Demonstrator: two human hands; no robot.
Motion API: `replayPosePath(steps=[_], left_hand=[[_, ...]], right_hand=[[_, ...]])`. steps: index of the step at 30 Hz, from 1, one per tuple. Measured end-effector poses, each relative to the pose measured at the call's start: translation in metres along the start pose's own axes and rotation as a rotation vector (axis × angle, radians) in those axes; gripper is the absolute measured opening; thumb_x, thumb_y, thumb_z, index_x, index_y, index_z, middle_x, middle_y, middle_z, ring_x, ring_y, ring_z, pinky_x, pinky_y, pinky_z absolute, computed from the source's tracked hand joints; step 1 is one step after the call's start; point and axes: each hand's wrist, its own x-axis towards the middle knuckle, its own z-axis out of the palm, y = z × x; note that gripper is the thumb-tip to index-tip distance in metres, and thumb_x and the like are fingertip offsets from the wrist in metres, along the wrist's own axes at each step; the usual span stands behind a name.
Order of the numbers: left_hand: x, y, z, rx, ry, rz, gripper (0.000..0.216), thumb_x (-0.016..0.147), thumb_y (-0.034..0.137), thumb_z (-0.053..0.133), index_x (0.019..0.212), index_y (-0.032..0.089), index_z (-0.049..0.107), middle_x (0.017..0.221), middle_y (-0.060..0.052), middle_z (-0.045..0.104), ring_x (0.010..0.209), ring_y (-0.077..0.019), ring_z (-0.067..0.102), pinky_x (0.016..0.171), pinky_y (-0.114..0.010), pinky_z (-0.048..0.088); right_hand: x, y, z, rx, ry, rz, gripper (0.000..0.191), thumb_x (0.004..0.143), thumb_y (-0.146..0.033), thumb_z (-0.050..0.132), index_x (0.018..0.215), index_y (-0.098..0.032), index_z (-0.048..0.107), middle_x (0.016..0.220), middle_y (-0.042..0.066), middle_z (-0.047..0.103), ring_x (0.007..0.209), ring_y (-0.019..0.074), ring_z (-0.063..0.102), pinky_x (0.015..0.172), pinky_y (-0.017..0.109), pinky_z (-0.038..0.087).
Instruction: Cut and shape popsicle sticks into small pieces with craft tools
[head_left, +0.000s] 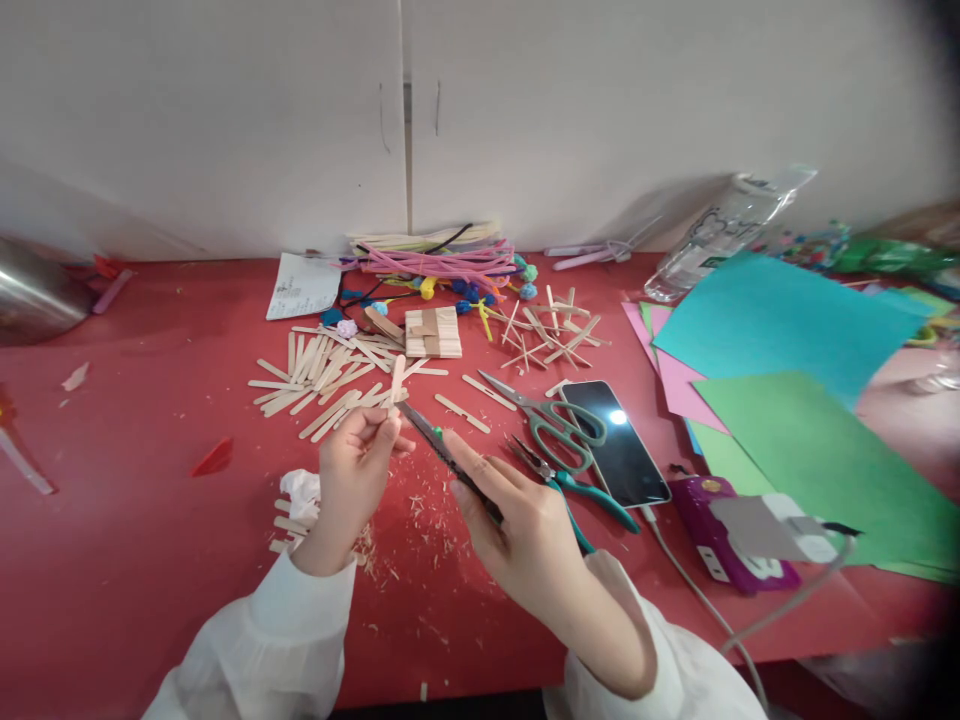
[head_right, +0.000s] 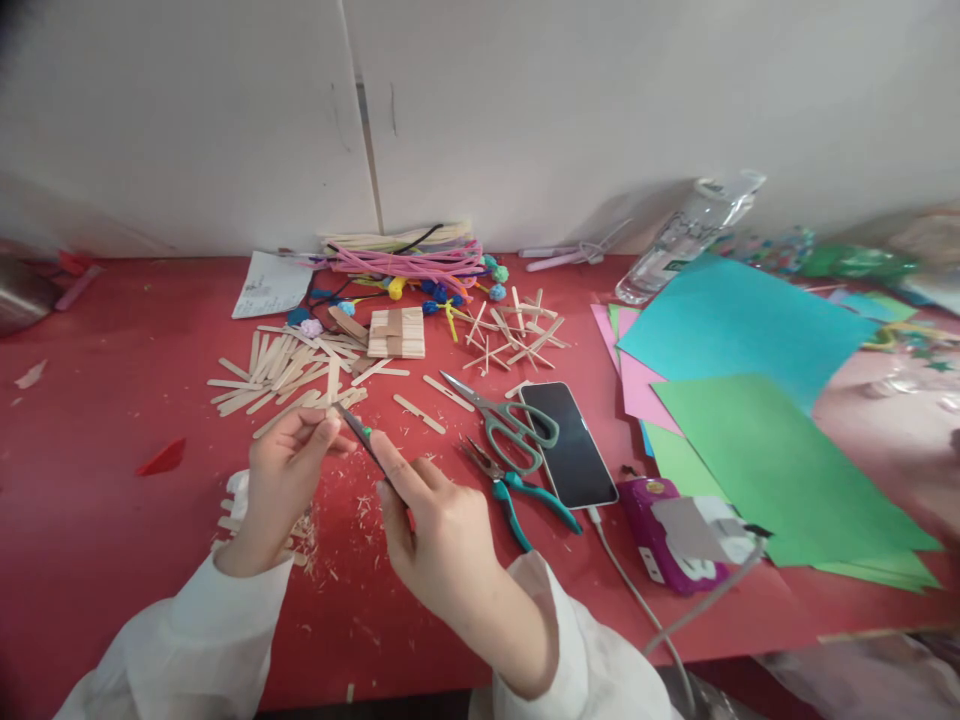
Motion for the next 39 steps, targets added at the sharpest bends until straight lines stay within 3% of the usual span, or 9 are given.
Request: replayPosePath(steps=[6, 14, 21, 23, 26, 29, 39], left_hand=[[-0.001, -0.005, 0.0, 0.071, 0.0, 0.059, 0.025, 0.077, 0.042, 0.06, 0.077, 0.017, 0.059, 0.059, -0.002, 0.068, 0.056, -0.0159, 0.067, 0.059, -0.026, 0.055], [-0.003, -0.009, 0.001, 0.126, 0.062, 0.146, 0.017, 0.08, 0.036, 0.055, 0.074, 0.02, 0.055, 0.061, -0.001, 0.067, 0.058, -0.0155, 0.066, 0.06, -0.026, 0.054], [-0.001, -0.014, 0.006, 0.001, 0.091, 0.114, 0.017, 0.078, 0.036, 0.058, 0.075, 0.02, 0.053, 0.064, -0.001, 0.066, 0.057, -0.015, 0.064, 0.06, -0.027, 0.054], [-0.001, -0.012, 0.005, 0.008, 0.092, 0.101, 0.017, 0.078, 0.035, 0.058, 0.074, 0.019, 0.053, 0.063, 0.0, 0.066, 0.056, -0.0145, 0.065, 0.059, -0.026, 0.055], [0.0, -0.006, 0.002, 0.049, 0.091, 0.076, 0.015, 0.077, 0.033, 0.058, 0.073, 0.019, 0.055, 0.061, 0.0, 0.066, 0.055, -0.0142, 0.066, 0.06, -0.026, 0.055], [0.0, -0.001, -0.001, 0.059, 0.074, 0.056, 0.015, 0.077, 0.033, 0.059, 0.074, 0.018, 0.057, 0.058, 0.001, 0.065, 0.053, -0.0141, 0.066, 0.058, -0.025, 0.056], [-0.003, -0.001, 0.0, 0.049, 0.032, 0.062, 0.022, 0.078, 0.039, 0.061, 0.074, 0.018, 0.057, 0.061, -0.001, 0.067, 0.055, -0.015, 0.067, 0.06, -0.026, 0.056]], right_hand=[[-0.002, -0.002, 0.003, -0.057, 0.0, -0.019, 0.042, 0.091, -0.019, 0.035, 0.126, -0.008, 0.057, 0.06, 0.002, 0.056, 0.039, 0.0103, 0.043, 0.038, 0.021, 0.036], [-0.004, -0.007, 0.007, 0.339, -0.106, 0.185, 0.044, 0.089, -0.023, 0.041, 0.13, -0.009, 0.051, 0.067, 0.004, 0.06, 0.05, 0.0132, 0.051, 0.042, 0.022, 0.041], [-0.003, -0.006, 0.012, 0.738, -0.198, 0.435, 0.048, 0.091, -0.032, 0.042, 0.136, -0.015, 0.045, 0.065, -0.002, 0.055, 0.035, 0.0054, 0.041, 0.032, 0.017, 0.034], [-0.002, -0.005, 0.009, 0.664, -0.182, 0.406, 0.048, 0.091, -0.031, 0.042, 0.135, -0.014, 0.046, 0.068, -0.001, 0.058, 0.036, 0.0057, 0.041, 0.032, 0.018, 0.034], [-0.001, -0.004, 0.004, 0.358, -0.075, 0.209, 0.045, 0.09, -0.025, 0.043, 0.132, -0.012, 0.051, 0.075, 0.005, 0.063, 0.043, 0.0086, 0.045, 0.037, 0.019, 0.036], [-0.001, -0.003, 0.0, 0.158, -0.026, 0.083, 0.042, 0.089, -0.02, 0.042, 0.128, -0.012, 0.056, 0.07, 0.004, 0.06, 0.045, 0.0098, 0.046, 0.038, 0.019, 0.035], [-0.002, -0.002, -0.001, 0.14, -0.038, 0.066, 0.043, 0.089, -0.018, 0.04, 0.129, -0.011, 0.054, 0.072, 0.005, 0.064, 0.045, 0.0109, 0.049, 0.039, 0.021, 0.037]])
